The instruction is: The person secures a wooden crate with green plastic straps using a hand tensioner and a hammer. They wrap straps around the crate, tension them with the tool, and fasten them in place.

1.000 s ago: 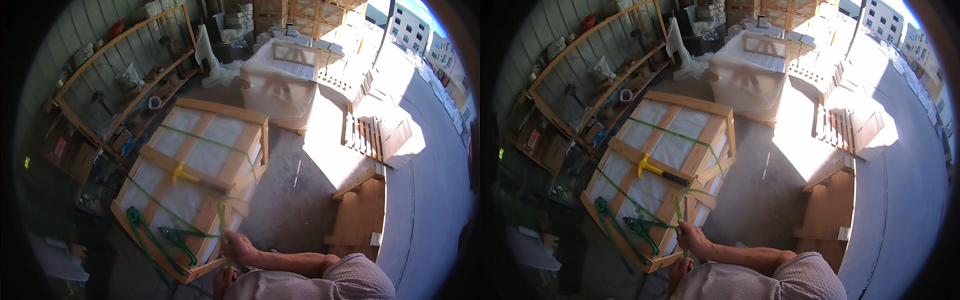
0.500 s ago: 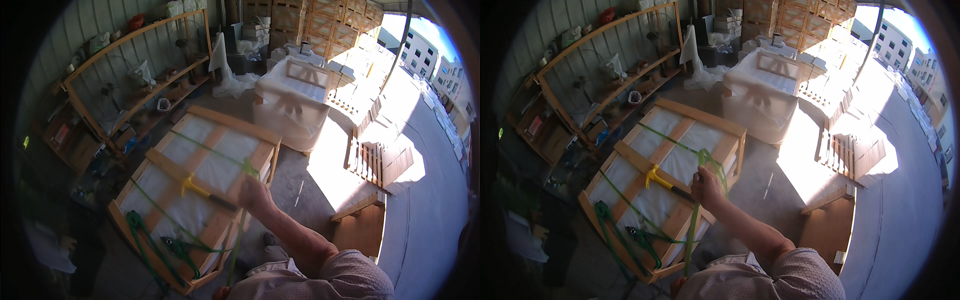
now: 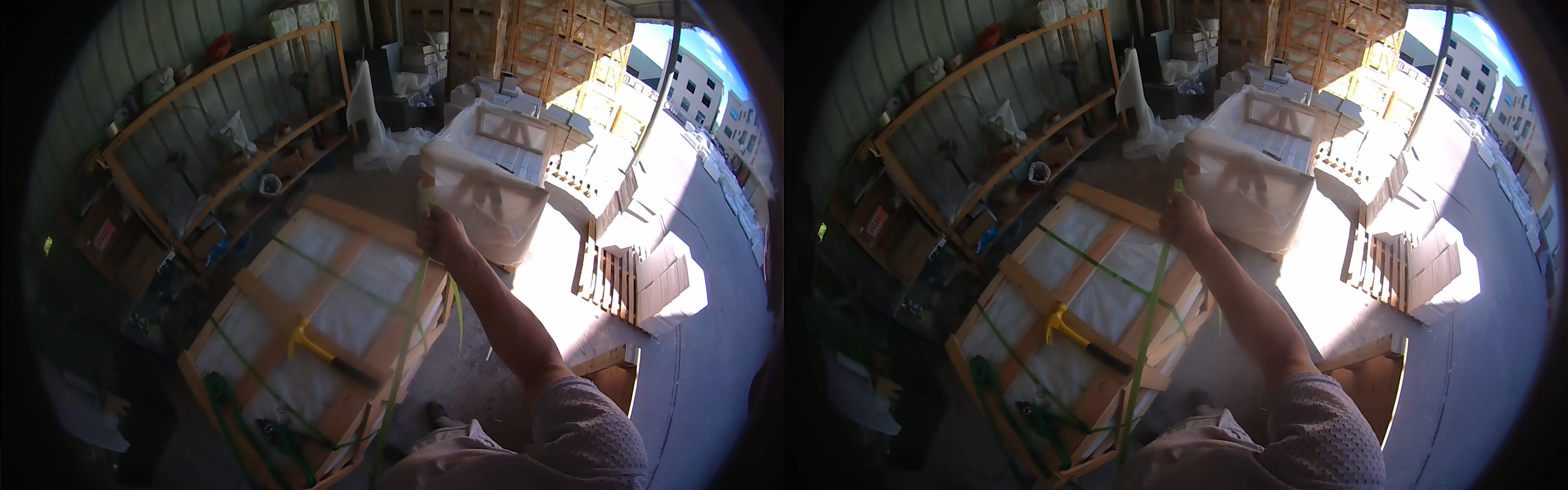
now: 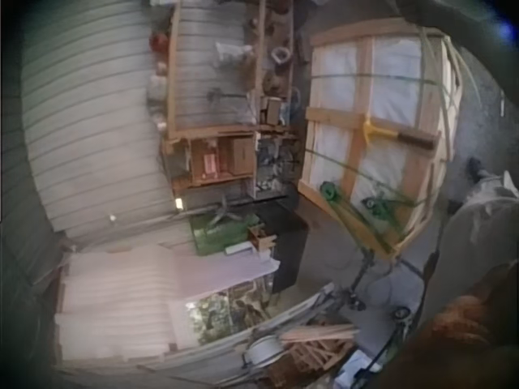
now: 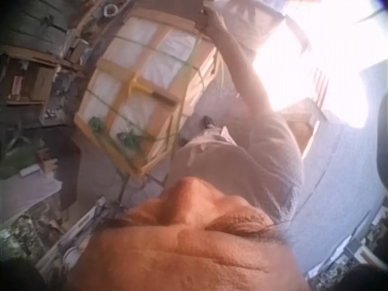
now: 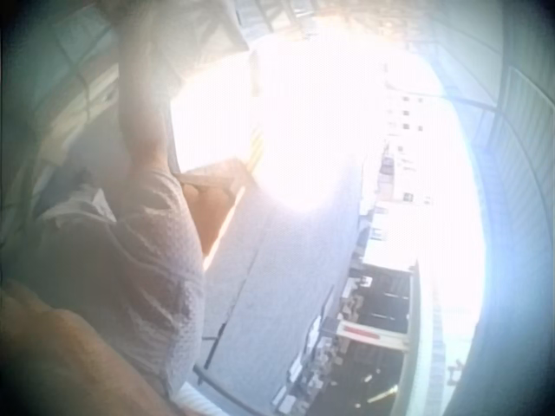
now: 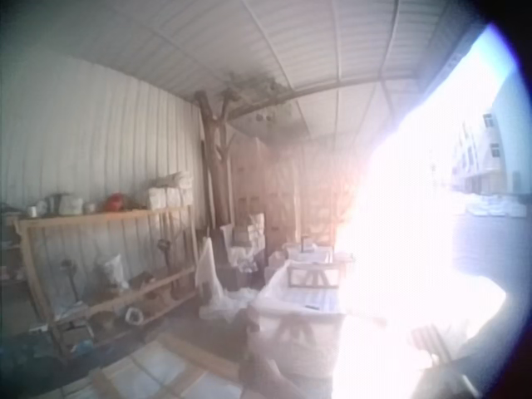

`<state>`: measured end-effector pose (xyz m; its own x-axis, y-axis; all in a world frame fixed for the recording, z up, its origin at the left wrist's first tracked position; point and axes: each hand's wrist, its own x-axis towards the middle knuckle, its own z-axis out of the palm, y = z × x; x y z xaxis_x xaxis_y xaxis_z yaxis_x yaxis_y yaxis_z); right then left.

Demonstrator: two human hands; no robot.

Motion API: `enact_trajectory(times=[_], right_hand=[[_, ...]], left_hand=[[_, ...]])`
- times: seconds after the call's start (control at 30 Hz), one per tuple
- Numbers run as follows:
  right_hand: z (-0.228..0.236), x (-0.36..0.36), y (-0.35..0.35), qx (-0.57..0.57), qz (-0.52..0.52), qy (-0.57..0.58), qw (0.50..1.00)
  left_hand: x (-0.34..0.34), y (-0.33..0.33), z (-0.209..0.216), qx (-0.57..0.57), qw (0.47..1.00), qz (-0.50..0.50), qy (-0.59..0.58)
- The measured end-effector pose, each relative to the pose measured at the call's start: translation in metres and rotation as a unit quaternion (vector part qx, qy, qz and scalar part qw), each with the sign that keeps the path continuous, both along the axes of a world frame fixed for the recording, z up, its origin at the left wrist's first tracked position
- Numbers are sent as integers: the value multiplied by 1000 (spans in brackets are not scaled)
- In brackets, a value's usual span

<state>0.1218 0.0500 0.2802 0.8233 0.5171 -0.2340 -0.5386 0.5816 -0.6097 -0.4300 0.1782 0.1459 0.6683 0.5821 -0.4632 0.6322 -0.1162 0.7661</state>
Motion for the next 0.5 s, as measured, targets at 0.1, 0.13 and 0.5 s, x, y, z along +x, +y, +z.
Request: enact_trajectory(times=[0.1, 0.13, 0.5], right_hand=[[0, 11, 0, 59, -60, -42, 996], [-5, -5, 1, -70, -65, -139, 986], [-103, -269, 21, -41, 119, -15, 992]], left_hand=[[22, -6, -2, 0, 1000, 5, -3], [30, -7, -3, 1, 1000, 6, -6], [157, -14, 17, 136, 967, -108, -185]])
